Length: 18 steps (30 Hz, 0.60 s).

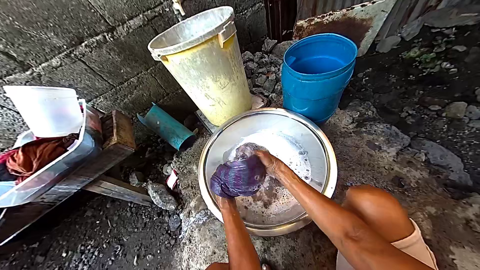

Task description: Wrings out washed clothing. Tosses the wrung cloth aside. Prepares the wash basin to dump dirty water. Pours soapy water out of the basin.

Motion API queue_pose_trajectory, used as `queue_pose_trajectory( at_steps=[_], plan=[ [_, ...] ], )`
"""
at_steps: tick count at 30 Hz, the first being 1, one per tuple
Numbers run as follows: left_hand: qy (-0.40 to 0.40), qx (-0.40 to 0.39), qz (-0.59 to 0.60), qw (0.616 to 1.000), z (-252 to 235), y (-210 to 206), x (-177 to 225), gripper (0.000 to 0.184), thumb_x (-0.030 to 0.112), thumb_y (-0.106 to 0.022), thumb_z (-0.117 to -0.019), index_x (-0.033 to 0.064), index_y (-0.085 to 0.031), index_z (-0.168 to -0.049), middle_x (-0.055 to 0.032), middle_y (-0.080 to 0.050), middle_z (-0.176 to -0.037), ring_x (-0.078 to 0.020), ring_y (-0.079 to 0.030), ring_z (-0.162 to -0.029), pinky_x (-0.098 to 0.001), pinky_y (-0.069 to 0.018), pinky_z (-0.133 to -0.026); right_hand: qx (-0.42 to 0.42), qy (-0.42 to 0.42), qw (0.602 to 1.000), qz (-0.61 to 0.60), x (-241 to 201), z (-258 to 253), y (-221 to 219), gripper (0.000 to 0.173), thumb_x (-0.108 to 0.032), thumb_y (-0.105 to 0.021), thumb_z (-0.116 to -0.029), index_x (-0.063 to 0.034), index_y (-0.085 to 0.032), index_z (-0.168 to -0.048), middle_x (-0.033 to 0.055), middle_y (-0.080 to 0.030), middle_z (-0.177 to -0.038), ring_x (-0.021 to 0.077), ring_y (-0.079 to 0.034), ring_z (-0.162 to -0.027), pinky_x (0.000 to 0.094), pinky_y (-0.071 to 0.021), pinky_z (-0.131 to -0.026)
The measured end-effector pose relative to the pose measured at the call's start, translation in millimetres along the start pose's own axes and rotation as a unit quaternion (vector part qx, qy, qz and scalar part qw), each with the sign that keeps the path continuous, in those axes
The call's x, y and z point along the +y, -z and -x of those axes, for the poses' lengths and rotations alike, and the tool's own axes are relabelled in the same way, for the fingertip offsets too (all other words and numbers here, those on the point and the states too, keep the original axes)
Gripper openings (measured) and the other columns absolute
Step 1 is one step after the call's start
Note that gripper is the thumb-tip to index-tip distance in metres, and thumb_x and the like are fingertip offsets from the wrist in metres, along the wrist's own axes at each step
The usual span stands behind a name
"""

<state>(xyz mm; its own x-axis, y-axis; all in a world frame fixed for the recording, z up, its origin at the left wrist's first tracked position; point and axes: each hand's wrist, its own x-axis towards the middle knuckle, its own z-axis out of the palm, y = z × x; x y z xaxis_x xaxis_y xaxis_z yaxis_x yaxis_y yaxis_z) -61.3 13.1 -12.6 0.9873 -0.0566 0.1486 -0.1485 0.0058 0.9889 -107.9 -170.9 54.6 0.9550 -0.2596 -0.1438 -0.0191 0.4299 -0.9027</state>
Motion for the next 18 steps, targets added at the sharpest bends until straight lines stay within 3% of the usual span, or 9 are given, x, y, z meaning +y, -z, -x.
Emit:
queue_pose_trajectory(
  at_steps=[2,4,5,7,10,13,15,16,18],
  plan=[
    [0.079,-0.007,-0.040,0.996,13.4,3.1,-8.3,0.042,0.005,-0.035,-0.1087,-0.0116,-0.040,-0.147,-0.0251,-0.051,-0.146,-0.0233,-0.050,-0.135,-0.0358,-0.0374,-0.116,-0.025,0.017,0.987,0.157,-6.7,-2.0,-11.8,0.032,-0.019,-0.048,-0.1070,0.0031,-0.064,-0.124,0.0132,-0.069,-0.110,0.0124,-0.065,-0.100,0.0312,-0.0526,-0.093],
    [0.154,-0.008,0.015,0.988,21.6,-1.7,-15.5,0.039,0.008,-0.030,-0.1105,-0.0123,-0.044,-0.141,-0.0236,-0.057,-0.135,-0.0192,-0.056,-0.120,-0.0341,-0.0447,-0.105,-0.093,0.044,0.951,0.292,-17.1,0.6,-20.6,0.035,-0.012,-0.049,-0.1059,0.0078,-0.060,-0.133,0.0233,-0.064,-0.129,0.0205,-0.060,-0.121,0.0359,-0.0439,-0.108],
    [0.183,-0.019,0.027,0.983,25.2,-3.3,-18.5,0.038,0.010,-0.027,-0.1109,-0.0119,-0.045,-0.137,-0.0211,-0.058,-0.128,-0.0156,-0.056,-0.111,-0.0311,-0.0473,-0.099,-0.128,0.056,0.935,0.325,-18.5,-0.6,-22.0,0.035,-0.010,-0.051,-0.1041,0.0079,-0.060,-0.133,0.0248,-0.063,-0.132,0.0232,-0.058,-0.124,0.0379,-0.0424,-0.111],
    [0.235,-0.048,0.019,0.971,31.6,-5.5,-14.4,0.041,0.009,-0.025,-0.1125,-0.0151,-0.043,-0.140,-0.0275,-0.055,-0.134,-0.0212,-0.056,-0.116,-0.0343,-0.0451,-0.103,-0.184,0.043,0.920,0.343,-13.3,-4.7,-18.8,0.035,-0.010,-0.054,-0.1027,0.0056,-0.060,-0.133,0.0231,-0.062,-0.133,0.0224,-0.057,-0.126,0.0385,-0.0416,-0.112],
    [0.265,-0.100,0.004,0.959,43.7,-13.3,-8.7,0.042,0.011,-0.022,-0.1124,-0.0107,-0.040,-0.143,-0.0229,-0.054,-0.135,-0.0156,-0.054,-0.115,-0.0309,-0.0449,-0.102,-0.210,0.032,0.934,0.288,7.5,-8.4,-2.8,0.035,-0.013,-0.050,-0.1011,0.0063,-0.061,-0.128,0.0181,-0.065,-0.124,0.0141,-0.060,-0.114,0.0332,-0.0460,-0.104],
    [0.254,-0.098,0.048,0.961,59.4,-14.3,-24.6,0.037,0.006,-0.027,-0.1113,-0.0137,-0.046,-0.137,-0.0219,-0.059,-0.126,-0.0128,-0.057,-0.107,-0.0275,-0.0476,-0.097,-0.129,0.024,0.985,0.113,17.9,-8.4,11.4,0.032,-0.016,-0.042,-0.1031,0.0007,-0.063,-0.119,0.0069,-0.068,-0.103,0.0075,-0.065,-0.094,0.0293,-0.0545,-0.089],
    [0.287,-0.111,0.086,0.948,56.7,-22.4,-31.6,0.030,0.004,-0.028,-0.1103,-0.0080,-0.052,-0.122,-0.0093,-0.063,-0.099,-0.0049,-0.059,-0.086,-0.0211,-0.0525,-0.079,-0.033,0.026,0.999,-0.024,25.6,-16.5,25.5,0.035,-0.025,-0.034,-0.1069,-0.0084,-0.064,-0.115,0.0023,-0.070,-0.094,0.0087,-0.067,-0.086,0.0311,-0.0576,-0.080],
    [0.318,-0.166,0.123,0.925,50.7,-24.4,-36.3,0.033,0.009,-0.026,-0.1109,-0.0057,-0.053,-0.122,-0.0088,-0.064,-0.096,-0.0093,-0.061,-0.083,-0.0262,-0.0544,-0.075,0.027,0.036,0.997,-0.070,27.7,-21.6,33.0,0.038,-0.030,-0.031,-0.1091,-0.0115,-0.063,-0.116,0.0011,-0.070,-0.094,0.0089,-0.067,-0.085,0.0319,-0.0579,-0.078],
    [0.373,-0.305,0.256,0.838,31.3,-36.7,-56.5,0.048,0.031,-0.026,-0.1042,0.0005,-0.055,-0.127,-0.0182,-0.072,-0.111,-0.0308,-0.072,-0.094,-0.0452,-0.0617,-0.074,0.156,0.068,0.975,-0.139,29.9,-31.8,49.4,0.040,-0.038,-0.036,-0.1091,-0.0112,-0.063,-0.118,0.0038,-0.070,-0.097,0.0132,-0.067,-0.089,0.0376,-0.0585,-0.079]
  ],
)
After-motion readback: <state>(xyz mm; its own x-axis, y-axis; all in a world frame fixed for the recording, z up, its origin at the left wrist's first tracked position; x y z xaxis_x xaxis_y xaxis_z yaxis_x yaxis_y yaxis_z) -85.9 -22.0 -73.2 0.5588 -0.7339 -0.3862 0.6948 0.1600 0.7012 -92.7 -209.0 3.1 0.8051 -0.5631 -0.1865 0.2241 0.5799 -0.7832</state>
